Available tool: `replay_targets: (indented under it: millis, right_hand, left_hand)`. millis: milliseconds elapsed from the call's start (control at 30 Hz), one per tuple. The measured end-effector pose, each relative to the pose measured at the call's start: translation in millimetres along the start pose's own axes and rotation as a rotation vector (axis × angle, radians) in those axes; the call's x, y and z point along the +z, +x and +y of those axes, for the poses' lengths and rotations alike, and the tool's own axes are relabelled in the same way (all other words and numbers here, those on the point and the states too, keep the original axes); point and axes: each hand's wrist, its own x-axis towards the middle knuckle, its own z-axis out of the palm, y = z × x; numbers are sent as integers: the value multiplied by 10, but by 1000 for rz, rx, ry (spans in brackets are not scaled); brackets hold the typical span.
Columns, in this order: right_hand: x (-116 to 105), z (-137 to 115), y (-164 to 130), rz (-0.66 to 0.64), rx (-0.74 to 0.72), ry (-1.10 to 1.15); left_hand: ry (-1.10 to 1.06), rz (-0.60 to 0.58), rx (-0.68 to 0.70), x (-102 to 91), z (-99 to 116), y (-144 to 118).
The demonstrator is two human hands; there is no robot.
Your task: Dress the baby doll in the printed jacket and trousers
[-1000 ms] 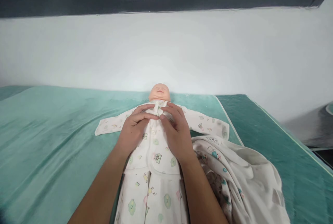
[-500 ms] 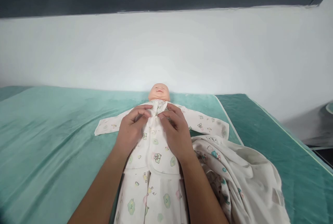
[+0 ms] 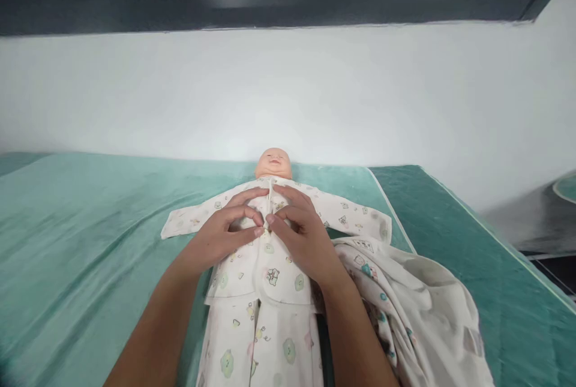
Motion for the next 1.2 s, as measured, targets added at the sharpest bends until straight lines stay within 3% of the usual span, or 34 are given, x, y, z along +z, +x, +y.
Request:
replay_targets:
  millis: [233,600,967,1200]
  right_hand:
    - [7,9,-2,-31,4,-22]
    - [-118,25,-31,-210,-66,-54]
    - [-127,0,-28,-248,19,17]
    - [-111,39,-29,-214,23,7]
  left_hand:
    - [-10,-28,15,-5,-3,5]
    - [-46,-68,36,-29,-13,7]
    - [38,-75,32,-65,-9,-8]
    - [-24,-78,55,-53,-22,7]
